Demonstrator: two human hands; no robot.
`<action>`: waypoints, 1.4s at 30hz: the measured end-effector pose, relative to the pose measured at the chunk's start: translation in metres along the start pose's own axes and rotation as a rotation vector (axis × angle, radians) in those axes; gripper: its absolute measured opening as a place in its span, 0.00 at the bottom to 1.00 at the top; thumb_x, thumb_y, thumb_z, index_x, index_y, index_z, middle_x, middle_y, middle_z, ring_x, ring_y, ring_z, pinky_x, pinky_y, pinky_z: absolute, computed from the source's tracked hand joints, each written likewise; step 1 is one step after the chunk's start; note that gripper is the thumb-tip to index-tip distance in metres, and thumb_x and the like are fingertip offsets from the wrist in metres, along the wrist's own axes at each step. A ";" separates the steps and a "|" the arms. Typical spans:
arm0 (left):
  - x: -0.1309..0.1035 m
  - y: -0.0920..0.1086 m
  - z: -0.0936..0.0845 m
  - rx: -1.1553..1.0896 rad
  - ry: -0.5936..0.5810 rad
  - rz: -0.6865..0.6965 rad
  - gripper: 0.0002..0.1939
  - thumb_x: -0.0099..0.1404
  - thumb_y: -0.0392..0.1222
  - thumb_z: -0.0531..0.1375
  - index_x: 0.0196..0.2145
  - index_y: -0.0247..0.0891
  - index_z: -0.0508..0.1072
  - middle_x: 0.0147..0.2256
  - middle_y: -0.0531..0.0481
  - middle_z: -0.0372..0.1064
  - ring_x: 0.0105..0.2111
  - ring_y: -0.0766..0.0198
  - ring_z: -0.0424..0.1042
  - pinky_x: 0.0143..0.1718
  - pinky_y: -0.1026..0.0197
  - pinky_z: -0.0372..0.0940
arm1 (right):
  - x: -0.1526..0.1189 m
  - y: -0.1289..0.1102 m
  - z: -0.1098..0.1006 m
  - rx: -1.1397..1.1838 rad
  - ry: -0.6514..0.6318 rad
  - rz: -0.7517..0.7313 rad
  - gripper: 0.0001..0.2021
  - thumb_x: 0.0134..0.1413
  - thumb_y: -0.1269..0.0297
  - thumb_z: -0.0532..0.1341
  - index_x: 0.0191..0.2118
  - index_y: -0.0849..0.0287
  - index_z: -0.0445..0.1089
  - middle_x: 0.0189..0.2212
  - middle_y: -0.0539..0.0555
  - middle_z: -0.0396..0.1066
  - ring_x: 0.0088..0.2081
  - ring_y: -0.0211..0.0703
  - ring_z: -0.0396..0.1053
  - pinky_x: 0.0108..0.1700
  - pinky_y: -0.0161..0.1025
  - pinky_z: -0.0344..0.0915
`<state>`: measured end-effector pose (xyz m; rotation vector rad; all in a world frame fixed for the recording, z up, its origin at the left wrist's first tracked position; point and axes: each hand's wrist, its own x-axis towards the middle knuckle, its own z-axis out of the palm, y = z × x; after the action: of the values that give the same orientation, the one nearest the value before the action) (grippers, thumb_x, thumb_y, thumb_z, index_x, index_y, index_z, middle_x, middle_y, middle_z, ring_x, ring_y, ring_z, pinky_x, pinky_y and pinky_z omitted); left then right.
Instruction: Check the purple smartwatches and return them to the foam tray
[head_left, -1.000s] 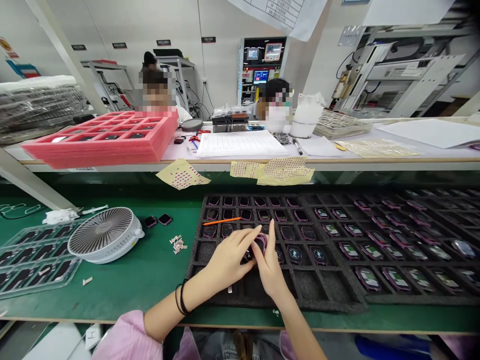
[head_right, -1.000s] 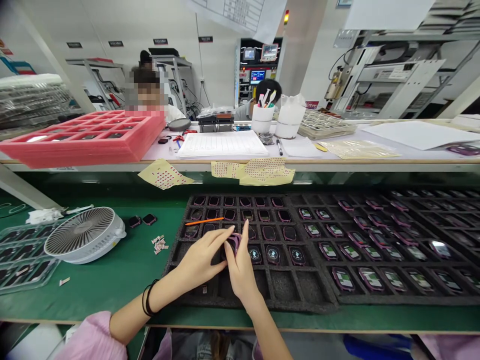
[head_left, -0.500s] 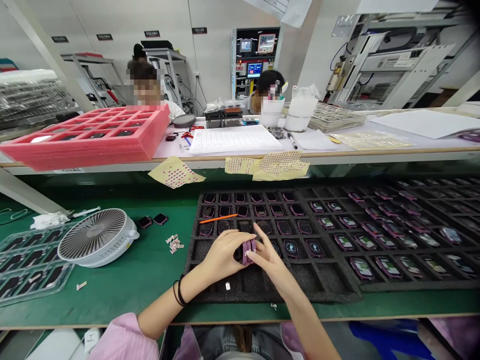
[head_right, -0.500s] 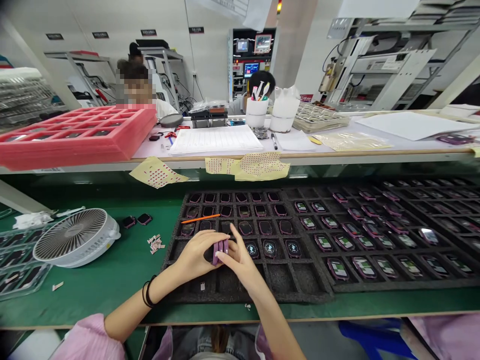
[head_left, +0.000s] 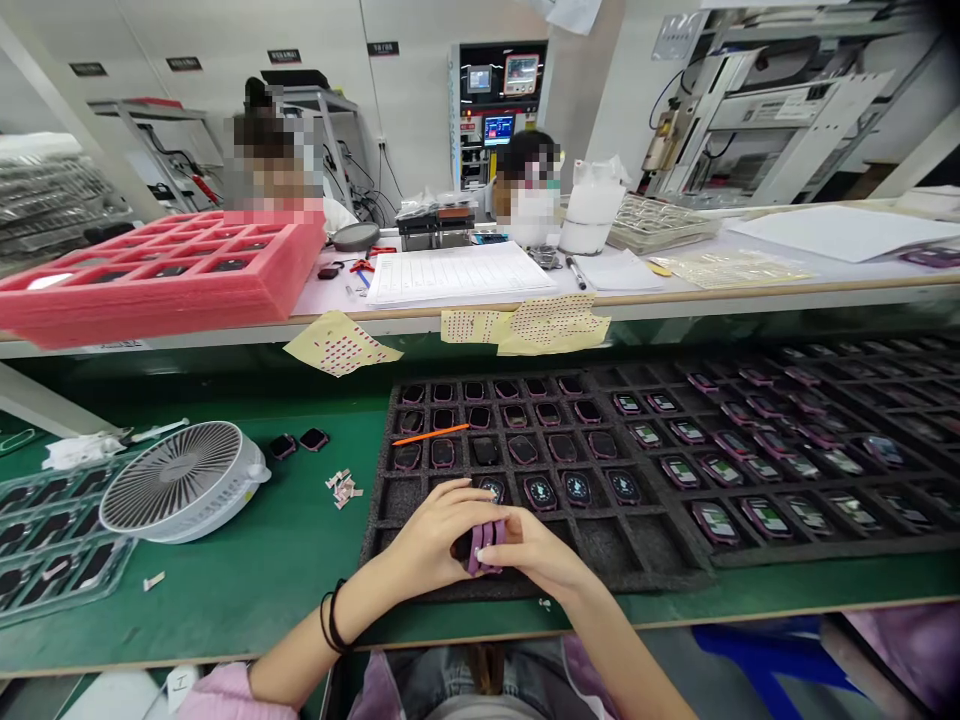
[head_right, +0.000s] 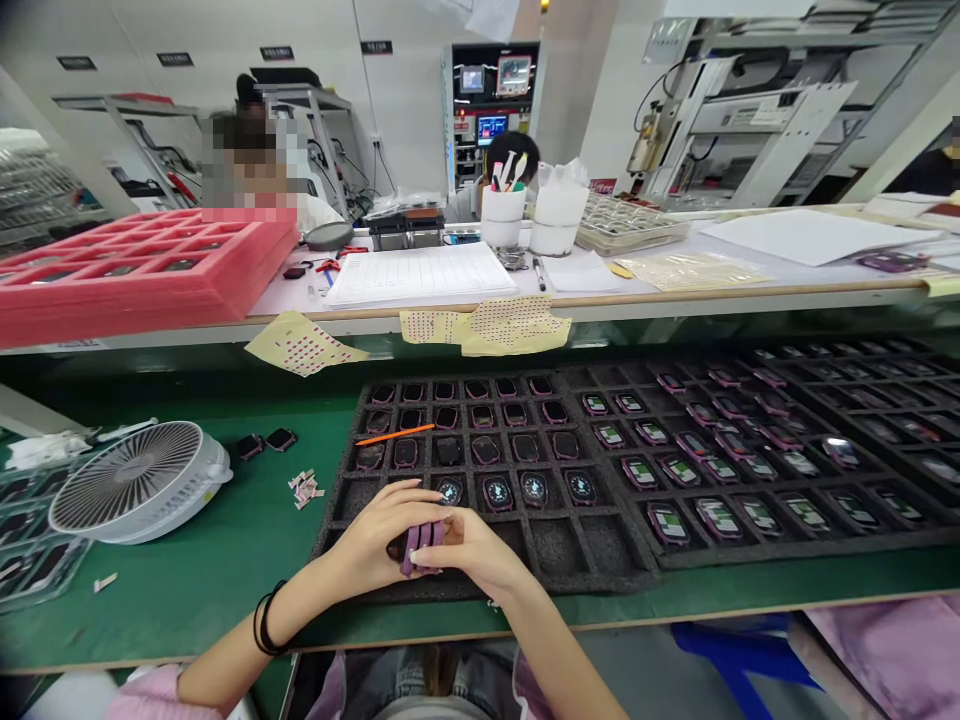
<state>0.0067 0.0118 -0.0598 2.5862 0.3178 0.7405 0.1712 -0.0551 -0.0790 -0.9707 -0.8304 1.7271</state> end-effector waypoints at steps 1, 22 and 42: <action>-0.002 0.001 0.000 0.004 -0.007 0.005 0.22 0.59 0.38 0.62 0.51 0.40 0.66 0.47 0.46 0.73 0.52 0.57 0.69 0.59 0.49 0.57 | 0.000 0.003 0.002 -0.007 0.007 -0.003 0.18 0.29 0.64 0.75 0.32 0.61 0.74 0.26 0.49 0.72 0.30 0.37 0.68 0.35 0.35 0.65; 0.014 0.006 -0.018 -0.160 -0.310 -0.080 0.52 0.52 0.55 0.67 0.66 0.41 0.45 0.64 0.37 0.51 0.63 0.49 0.53 0.61 0.48 0.55 | -0.023 0.017 -0.013 0.016 0.117 -0.217 0.22 0.28 0.64 0.75 0.37 0.62 0.76 0.33 0.56 0.78 0.35 0.51 0.76 0.41 0.45 0.72; 0.003 -0.017 -0.005 0.284 -0.471 -0.082 0.25 0.73 0.43 0.43 0.65 0.43 0.47 0.63 0.51 0.54 0.66 0.57 0.45 0.66 0.44 0.37 | -0.039 0.009 -0.054 -0.042 0.430 -0.376 0.20 0.33 0.63 0.74 0.38 0.61 0.76 0.37 0.60 0.78 0.41 0.56 0.76 0.45 0.50 0.72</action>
<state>0.0051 0.0299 -0.0626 2.8875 0.3971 0.0440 0.2246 -0.0897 -0.1018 -1.0844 -0.7111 1.1308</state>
